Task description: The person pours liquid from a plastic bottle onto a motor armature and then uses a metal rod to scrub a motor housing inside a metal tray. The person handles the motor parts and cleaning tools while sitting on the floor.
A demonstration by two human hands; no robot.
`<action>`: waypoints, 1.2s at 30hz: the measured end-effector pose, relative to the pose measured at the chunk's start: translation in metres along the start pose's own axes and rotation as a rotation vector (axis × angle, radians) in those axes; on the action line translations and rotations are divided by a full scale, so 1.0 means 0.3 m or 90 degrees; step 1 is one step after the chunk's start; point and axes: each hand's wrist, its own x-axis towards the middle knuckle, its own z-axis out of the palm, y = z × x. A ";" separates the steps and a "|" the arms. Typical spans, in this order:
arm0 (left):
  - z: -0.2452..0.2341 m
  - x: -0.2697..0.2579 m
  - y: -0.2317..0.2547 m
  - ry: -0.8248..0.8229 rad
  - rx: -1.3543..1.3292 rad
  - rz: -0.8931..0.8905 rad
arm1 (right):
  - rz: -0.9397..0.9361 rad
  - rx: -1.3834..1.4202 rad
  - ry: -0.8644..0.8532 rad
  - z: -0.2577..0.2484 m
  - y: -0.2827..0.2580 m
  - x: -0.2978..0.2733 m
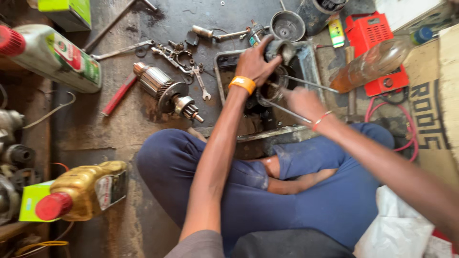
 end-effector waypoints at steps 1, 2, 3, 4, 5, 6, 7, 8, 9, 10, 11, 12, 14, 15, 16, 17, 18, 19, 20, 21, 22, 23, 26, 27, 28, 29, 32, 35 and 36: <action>-0.014 0.004 -0.005 -0.004 0.001 -0.010 | -0.031 0.042 0.001 0.014 -0.010 0.008; -0.030 0.008 -0.009 -0.008 0.002 -0.019 | -0.062 0.084 0.002 0.022 -0.015 0.018; -0.039 0.004 -0.010 -0.030 0.007 -0.055 | 0.031 0.239 -0.073 0.029 -0.015 0.014; -0.048 0.000 -0.011 -0.052 0.012 -0.092 | 0.125 0.393 -0.149 0.036 -0.018 0.009; -0.046 0.001 -0.002 -0.075 0.012 -0.125 | 0.223 0.544 -0.224 0.030 -0.008 -0.003; -0.040 -0.003 0.010 -0.064 -0.006 -0.094 | 0.112 0.459 -0.150 0.020 0.003 -0.016; -0.050 0.002 0.012 -0.047 -0.019 -0.061 | -0.006 0.370 -0.075 0.006 0.009 -0.008; -0.058 0.008 0.014 -0.030 -0.031 -0.029 | -0.122 0.280 -0.001 -0.008 0.012 -0.004; -0.056 -0.005 0.016 -0.043 -0.018 -0.032 | -0.057 0.192 -0.013 -0.010 0.003 -0.019; -0.048 -0.019 0.019 -0.055 -0.005 -0.036 | 0.008 0.104 -0.024 -0.011 -0.009 -0.039; -0.032 -0.020 0.028 -0.067 0.005 -0.035 | 0.076 0.012 -0.032 -0.019 -0.014 -0.060; -0.020 -0.025 0.031 -0.052 0.006 -0.019 | -0.020 0.100 0.016 -0.021 -0.029 -0.087; -0.023 -0.006 0.023 -0.010 0.014 0.012 | -0.228 0.271 0.113 -0.039 -0.058 -0.101; -0.028 -0.007 0.012 -0.029 0.014 -0.009 | -0.098 0.391 0.018 -0.041 -0.077 -0.109; -0.031 -0.006 0.001 -0.047 0.014 -0.030 | 0.036 0.506 -0.081 -0.047 -0.087 -0.116; -0.016 -0.012 0.002 -0.073 0.008 -0.049 | 0.181 0.614 -0.181 -0.056 -0.087 -0.139; -0.003 -0.020 0.001 -0.062 0.002 -0.025 | 0.161 0.474 -0.159 -0.064 -0.086 -0.157; -0.001 -0.015 -0.002 -0.050 -0.001 0.002 | 0.137 0.334 -0.132 -0.073 -0.085 -0.160; 0.003 -0.010 -0.001 -0.038 -0.004 0.030 | 0.114 0.194 -0.105 -0.079 -0.088 -0.160; 0.012 -0.012 0.004 -0.049 0.017 0.032 | 0.084 0.124 -0.055 -0.080 -0.092 -0.163; 0.023 -0.015 0.012 -0.059 0.038 0.033 | 0.055 0.053 -0.006 -0.074 -0.103 -0.167; 0.027 -0.017 0.016 -0.068 0.061 0.034 | 0.021 -0.017 0.044 -0.066 -0.114 -0.164; 0.042 -0.009 0.028 -0.197 0.075 -0.028 | 0.074 0.272 -0.038 -0.041 -0.136 -0.178; 0.041 -0.007 0.027 -0.177 0.114 0.001 | 0.037 0.316 -0.030 -0.034 -0.138 -0.181; 0.043 -0.007 0.026 -0.157 0.154 0.031 | 0.001 0.361 -0.021 -0.037 -0.124 -0.186; 0.061 -0.016 0.030 -0.142 0.187 0.062 | -0.029 0.404 -0.014 -0.047 -0.098 -0.213; 0.107 -0.013 0.031 -0.155 0.204 0.038 | 0.096 0.239 -0.079 -0.087 0.002 -0.273; 0.103 -0.030 0.004 -0.108 0.180 0.040 | 0.104 0.209 -0.076 -0.063 0.037 -0.301; 0.087 -0.028 -0.005 -0.113 0.202 0.014 | 0.129 0.197 -0.092 -0.047 0.042 -0.292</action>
